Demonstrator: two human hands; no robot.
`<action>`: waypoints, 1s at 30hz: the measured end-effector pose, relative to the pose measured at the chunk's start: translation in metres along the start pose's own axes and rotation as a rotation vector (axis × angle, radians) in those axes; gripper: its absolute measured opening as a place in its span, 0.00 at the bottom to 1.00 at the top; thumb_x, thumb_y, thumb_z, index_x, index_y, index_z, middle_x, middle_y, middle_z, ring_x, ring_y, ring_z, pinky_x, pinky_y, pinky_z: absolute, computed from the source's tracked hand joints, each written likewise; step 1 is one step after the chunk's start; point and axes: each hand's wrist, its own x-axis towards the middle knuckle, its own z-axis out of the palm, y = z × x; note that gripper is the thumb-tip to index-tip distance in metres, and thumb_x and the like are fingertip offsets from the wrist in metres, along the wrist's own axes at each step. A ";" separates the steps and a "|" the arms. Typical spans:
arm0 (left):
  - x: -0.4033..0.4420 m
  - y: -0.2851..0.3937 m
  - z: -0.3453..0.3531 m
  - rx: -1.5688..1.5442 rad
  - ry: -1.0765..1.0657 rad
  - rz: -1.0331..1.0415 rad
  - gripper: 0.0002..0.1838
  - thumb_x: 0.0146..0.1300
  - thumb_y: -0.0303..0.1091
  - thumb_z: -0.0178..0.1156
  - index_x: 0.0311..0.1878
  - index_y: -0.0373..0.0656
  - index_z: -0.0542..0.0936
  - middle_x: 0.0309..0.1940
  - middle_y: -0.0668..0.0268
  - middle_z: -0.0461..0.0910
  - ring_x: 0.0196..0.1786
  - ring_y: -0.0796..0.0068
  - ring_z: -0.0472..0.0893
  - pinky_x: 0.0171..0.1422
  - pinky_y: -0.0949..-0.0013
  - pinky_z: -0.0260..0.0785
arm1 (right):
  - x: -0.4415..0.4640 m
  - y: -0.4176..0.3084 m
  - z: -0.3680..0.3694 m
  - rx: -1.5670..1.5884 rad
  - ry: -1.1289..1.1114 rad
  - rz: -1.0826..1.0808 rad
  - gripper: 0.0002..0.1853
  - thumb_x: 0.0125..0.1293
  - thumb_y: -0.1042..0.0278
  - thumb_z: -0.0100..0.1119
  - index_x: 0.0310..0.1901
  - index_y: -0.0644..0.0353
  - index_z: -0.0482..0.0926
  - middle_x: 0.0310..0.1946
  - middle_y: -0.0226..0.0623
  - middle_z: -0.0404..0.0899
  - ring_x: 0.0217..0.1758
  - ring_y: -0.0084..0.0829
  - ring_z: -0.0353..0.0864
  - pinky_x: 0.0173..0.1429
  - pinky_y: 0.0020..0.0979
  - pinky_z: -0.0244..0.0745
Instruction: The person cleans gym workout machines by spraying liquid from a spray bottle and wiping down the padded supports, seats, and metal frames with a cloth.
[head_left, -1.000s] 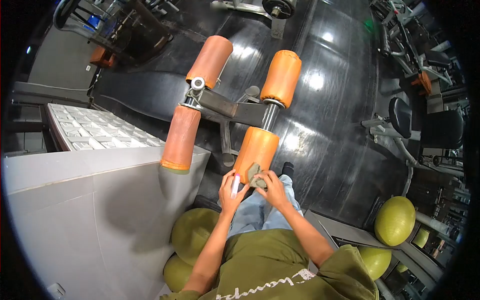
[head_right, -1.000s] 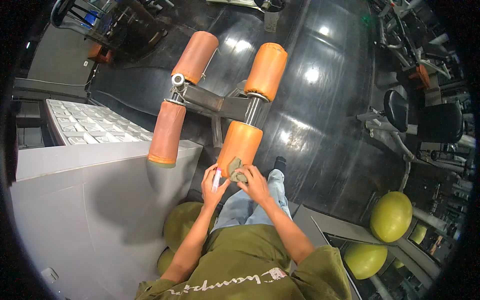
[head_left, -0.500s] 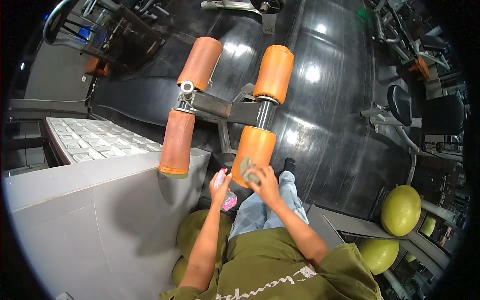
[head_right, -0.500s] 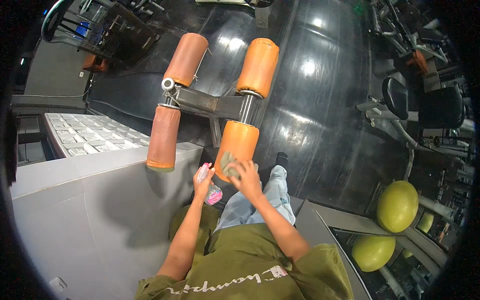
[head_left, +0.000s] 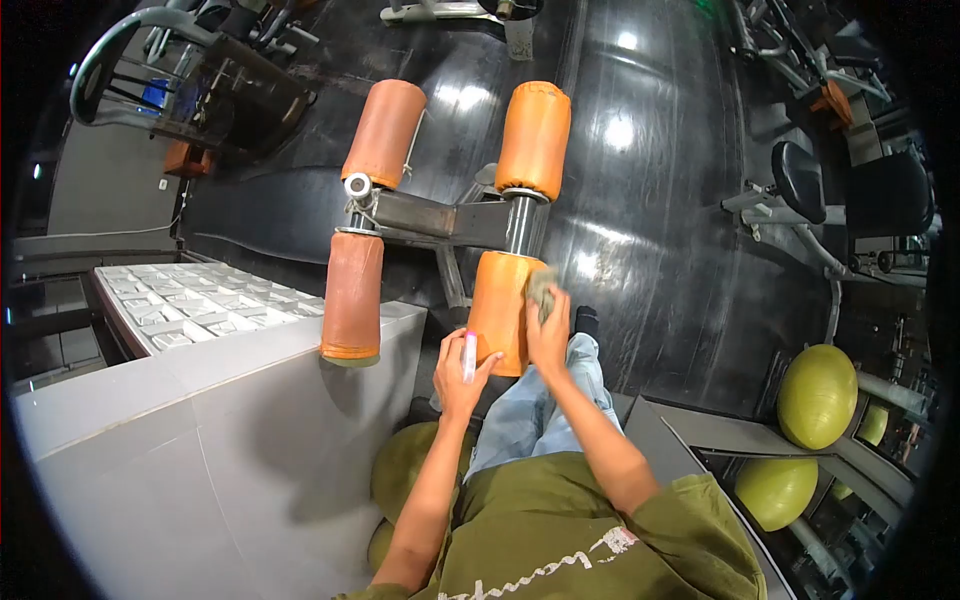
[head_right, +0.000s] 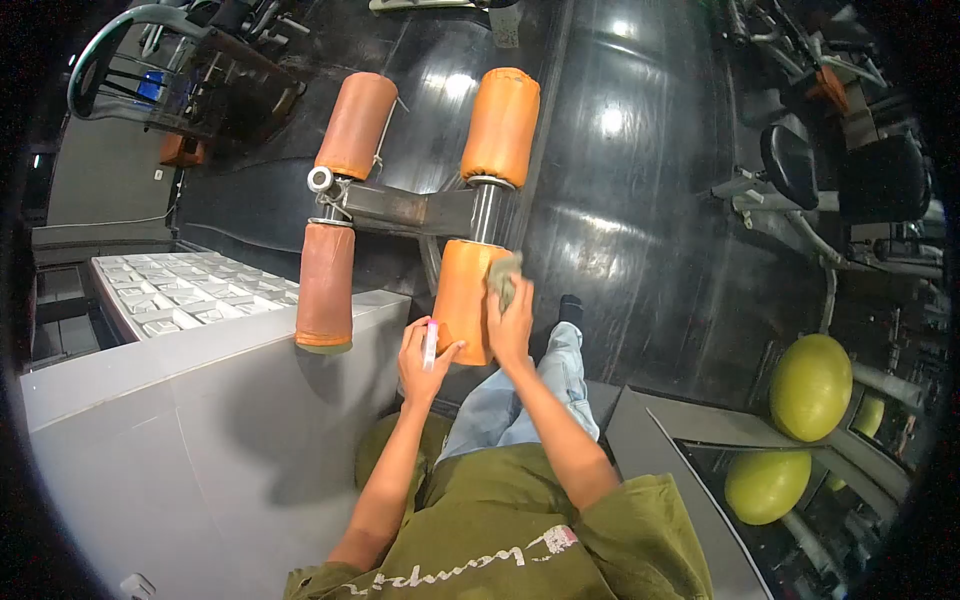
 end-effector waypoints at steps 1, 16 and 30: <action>-0.001 -0.005 0.002 -0.001 -0.004 -0.001 0.25 0.46 0.41 0.82 0.41 0.37 0.79 0.50 0.57 0.82 0.46 0.57 0.82 0.50 0.60 0.75 | -0.027 0.006 0.001 -0.009 0.001 -0.025 0.20 0.68 0.70 0.57 0.59 0.67 0.68 0.52 0.53 0.71 0.58 0.56 0.74 0.61 0.45 0.70; 0.029 -0.064 -0.008 -0.571 -0.430 -0.484 0.14 0.60 0.39 0.74 0.39 0.45 0.78 0.29 0.75 0.76 0.27 0.85 0.73 0.26 0.77 0.68 | 0.052 0.020 0.012 0.082 0.091 0.125 0.23 0.75 0.59 0.54 0.62 0.66 0.68 0.56 0.57 0.75 0.62 0.56 0.74 0.67 0.44 0.67; -0.008 0.019 0.005 0.043 -0.017 -0.012 0.28 0.45 0.40 0.81 0.47 0.37 0.80 0.47 0.58 0.80 0.50 0.55 0.82 0.52 0.57 0.75 | 0.025 0.078 0.016 0.139 0.000 0.244 0.22 0.75 0.56 0.54 0.61 0.65 0.70 0.60 0.58 0.74 0.66 0.55 0.72 0.69 0.44 0.65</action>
